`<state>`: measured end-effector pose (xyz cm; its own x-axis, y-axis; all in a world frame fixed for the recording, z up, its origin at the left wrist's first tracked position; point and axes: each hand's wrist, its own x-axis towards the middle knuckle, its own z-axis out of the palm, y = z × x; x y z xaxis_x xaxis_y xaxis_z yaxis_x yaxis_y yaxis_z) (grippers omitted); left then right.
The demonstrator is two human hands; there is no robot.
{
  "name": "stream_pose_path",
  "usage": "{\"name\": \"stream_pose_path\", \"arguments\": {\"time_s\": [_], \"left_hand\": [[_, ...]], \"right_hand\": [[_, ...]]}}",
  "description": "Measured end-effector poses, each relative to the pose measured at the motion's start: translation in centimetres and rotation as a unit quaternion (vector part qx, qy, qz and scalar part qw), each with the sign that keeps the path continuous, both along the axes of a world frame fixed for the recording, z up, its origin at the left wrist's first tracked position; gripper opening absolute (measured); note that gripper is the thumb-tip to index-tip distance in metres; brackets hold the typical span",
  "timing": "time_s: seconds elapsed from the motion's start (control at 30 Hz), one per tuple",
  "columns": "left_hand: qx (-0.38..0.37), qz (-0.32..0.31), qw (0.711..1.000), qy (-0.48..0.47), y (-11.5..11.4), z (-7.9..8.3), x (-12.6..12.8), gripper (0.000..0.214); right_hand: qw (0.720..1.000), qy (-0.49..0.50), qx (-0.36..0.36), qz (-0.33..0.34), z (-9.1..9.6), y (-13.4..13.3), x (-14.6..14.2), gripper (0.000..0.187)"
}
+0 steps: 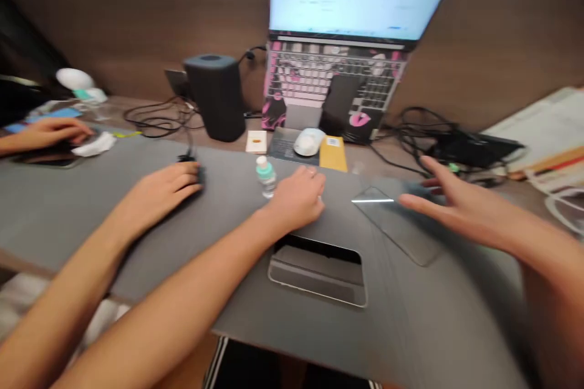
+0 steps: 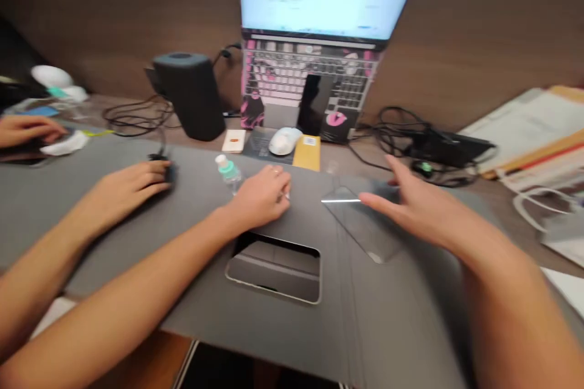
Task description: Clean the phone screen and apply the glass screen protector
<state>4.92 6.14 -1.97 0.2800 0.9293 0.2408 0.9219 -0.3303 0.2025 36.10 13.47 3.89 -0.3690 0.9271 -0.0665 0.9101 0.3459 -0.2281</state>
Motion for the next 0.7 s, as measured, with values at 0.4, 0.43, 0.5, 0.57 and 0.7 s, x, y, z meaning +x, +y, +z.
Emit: {"name": "stream_pose_path", "arguments": {"time_s": [0.4, 0.43, 0.5, 0.57, 0.7], "left_hand": [[0.051, -0.035, 0.995, -0.073, -0.7, 0.1, 0.5, 0.009], [0.054, -0.041, 0.994, -0.082, -0.7, 0.1, 0.4, 0.010], [0.059, -0.056, 0.992, -0.100, -0.8, 0.0, 0.3, 0.011], [0.062, -0.076, 0.989, -0.113, -1.0, -0.1, 0.3, 0.012], [0.062, -0.106, 0.985, -0.122, -1.5, -0.2, 0.8, 0.022]], "right_hand": [[0.991, -0.130, 0.012, 0.012, -2.1, -4.3, -5.2, 0.106], [0.991, -0.131, 0.015, 0.014, -2.2, -4.2, -5.4, 0.102], [0.992, -0.125, 0.015, 0.016, -2.3, -3.7, -5.5, 0.100], [0.994, -0.111, 0.011, 0.018, -2.2, -3.1, -5.1, 0.105], [0.997, -0.079, 0.011, 0.015, -1.8, -2.5, -3.6, 0.112]]}}
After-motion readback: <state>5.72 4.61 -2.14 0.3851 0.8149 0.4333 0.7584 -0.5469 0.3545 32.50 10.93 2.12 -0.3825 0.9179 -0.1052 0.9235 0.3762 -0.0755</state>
